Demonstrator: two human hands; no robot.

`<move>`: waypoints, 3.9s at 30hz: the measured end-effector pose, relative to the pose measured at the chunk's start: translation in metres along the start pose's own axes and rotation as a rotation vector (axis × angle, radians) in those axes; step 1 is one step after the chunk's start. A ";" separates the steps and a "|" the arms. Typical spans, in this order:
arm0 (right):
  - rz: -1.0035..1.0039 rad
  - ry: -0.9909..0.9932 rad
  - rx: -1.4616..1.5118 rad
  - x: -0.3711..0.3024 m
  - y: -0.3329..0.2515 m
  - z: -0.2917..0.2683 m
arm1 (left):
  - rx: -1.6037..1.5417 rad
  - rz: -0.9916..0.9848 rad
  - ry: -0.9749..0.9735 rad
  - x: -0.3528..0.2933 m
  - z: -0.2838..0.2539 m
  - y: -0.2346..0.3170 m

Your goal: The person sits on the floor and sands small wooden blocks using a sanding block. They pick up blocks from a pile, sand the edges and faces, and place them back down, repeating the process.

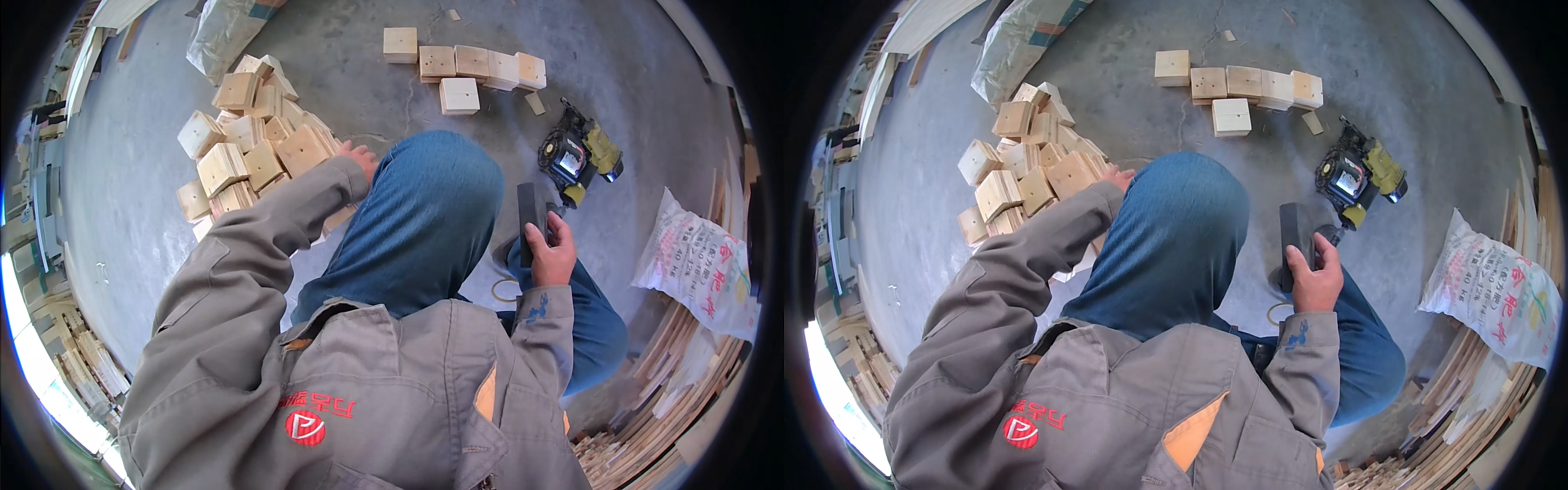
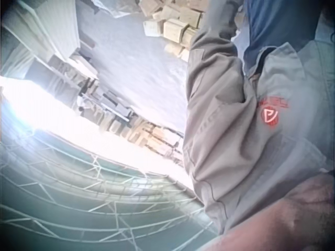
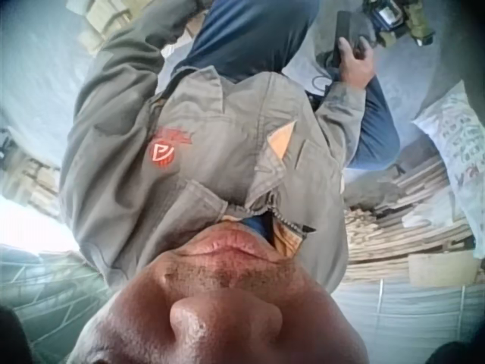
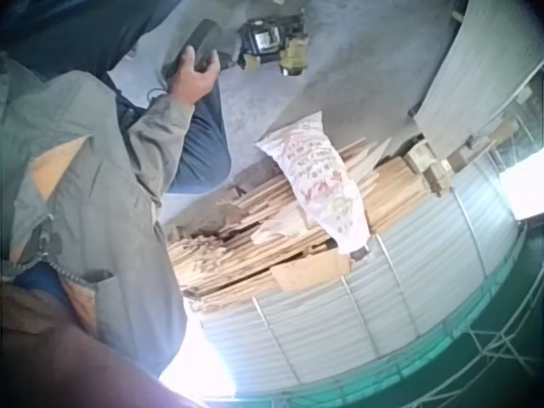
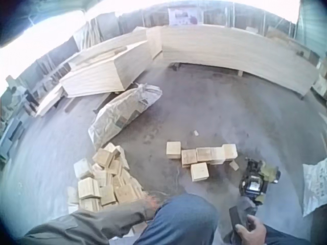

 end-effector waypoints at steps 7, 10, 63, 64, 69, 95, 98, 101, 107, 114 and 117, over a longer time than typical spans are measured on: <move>-0.015 -0.029 -0.025 -0.001 0.007 0.001 | 0.013 0.018 0.164 -0.032 0.051 0.003; -0.027 -0.024 -0.043 0.000 0.013 0.000 | -0.049 0.017 0.020 -0.035 0.039 0.006; -0.082 0.109 -0.036 0.002 -0.033 -0.020 | -0.071 -0.368 0.248 0.158 -0.236 -0.121; -0.075 0.111 -0.041 0.002 -0.037 -0.023 | -0.033 -0.348 0.257 0.172 -0.247 -0.121; -0.097 0.111 -0.063 0.007 -0.042 -0.020 | -0.016 -0.291 0.214 0.224 -0.257 -0.089; 0.393 -0.163 0.064 0.025 -0.003 0.012 | 0.057 -0.501 0.110 0.338 -0.065 -0.167; 0.380 -0.157 0.051 0.023 -0.006 0.012 | 0.087 -0.604 -0.053 0.334 -0.088 -0.150; 0.346 -0.153 0.059 0.023 -0.015 0.012 | 0.157 -0.611 0.035 0.317 -0.105 -0.153; 0.183 -0.147 0.087 0.008 -0.030 0.003 | -0.355 -0.536 0.060 0.279 -0.140 -0.177; -0.077 -0.079 0.069 -0.014 -0.061 -0.014 | -0.825 -0.256 0.345 0.213 -0.245 -0.090; -0.163 -0.006 0.058 -0.019 -0.067 -0.021 | -1.018 -0.133 0.382 0.186 -0.281 -0.032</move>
Point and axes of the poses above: each hand's wrist, its own x-axis towards the middle knuckle, its own z-axis out of the palm, y = z × x, the point moved 6 cm from there along x, towards the middle knuckle, and after that the axes turned 11 degrees about y, right-handed, at the moved point
